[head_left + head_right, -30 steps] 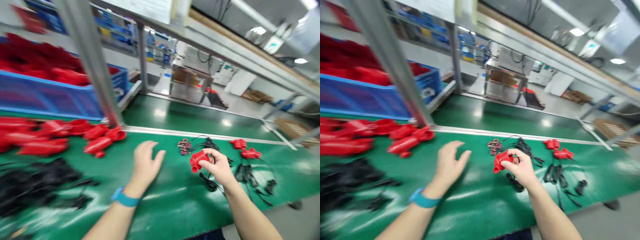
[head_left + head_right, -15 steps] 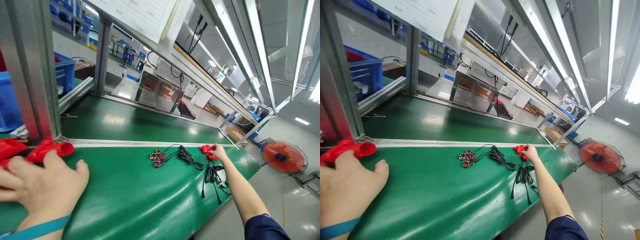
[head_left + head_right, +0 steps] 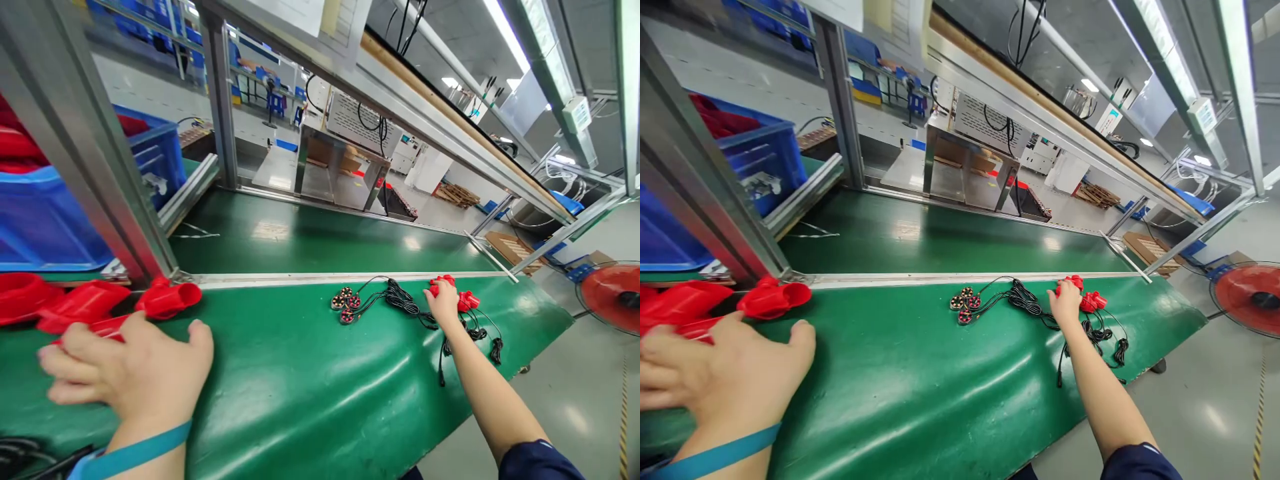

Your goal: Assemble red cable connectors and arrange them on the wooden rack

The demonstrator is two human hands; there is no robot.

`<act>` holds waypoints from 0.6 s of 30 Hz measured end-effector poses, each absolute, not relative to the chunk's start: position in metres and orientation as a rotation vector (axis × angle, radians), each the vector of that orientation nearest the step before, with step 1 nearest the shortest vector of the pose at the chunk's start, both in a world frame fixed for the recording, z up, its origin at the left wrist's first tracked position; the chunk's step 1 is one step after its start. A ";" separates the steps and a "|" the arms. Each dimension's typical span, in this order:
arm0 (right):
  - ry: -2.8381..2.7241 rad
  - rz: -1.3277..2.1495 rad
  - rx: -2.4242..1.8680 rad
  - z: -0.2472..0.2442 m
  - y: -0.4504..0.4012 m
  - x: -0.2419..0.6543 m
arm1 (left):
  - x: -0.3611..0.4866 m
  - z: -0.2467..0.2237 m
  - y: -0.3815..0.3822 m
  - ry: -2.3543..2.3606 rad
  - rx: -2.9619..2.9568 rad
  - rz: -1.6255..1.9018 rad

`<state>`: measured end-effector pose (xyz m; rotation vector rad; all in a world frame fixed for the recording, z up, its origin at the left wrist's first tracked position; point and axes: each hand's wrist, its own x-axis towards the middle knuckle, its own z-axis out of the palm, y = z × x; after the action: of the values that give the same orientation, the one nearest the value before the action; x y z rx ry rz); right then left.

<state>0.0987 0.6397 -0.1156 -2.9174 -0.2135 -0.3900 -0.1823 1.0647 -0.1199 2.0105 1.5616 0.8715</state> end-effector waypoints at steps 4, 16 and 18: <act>-0.902 -0.156 -2.613 -0.132 0.719 0.028 | -0.184 -0.133 1.069 1.644 2.122 0.915; -1.223 -0.025 -2.309 -0.156 0.765 -0.043 | -0.195 -0.125 1.060 1.430 2.398 0.468; -1.231 0.036 -2.231 -0.153 0.763 -0.044 | -0.193 -0.127 1.059 1.383 2.471 0.420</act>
<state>-0.0436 0.7626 -0.1526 -2.2309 -1.2305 0.0361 -0.1932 1.0590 -0.1270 2.4707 1.3827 0.4200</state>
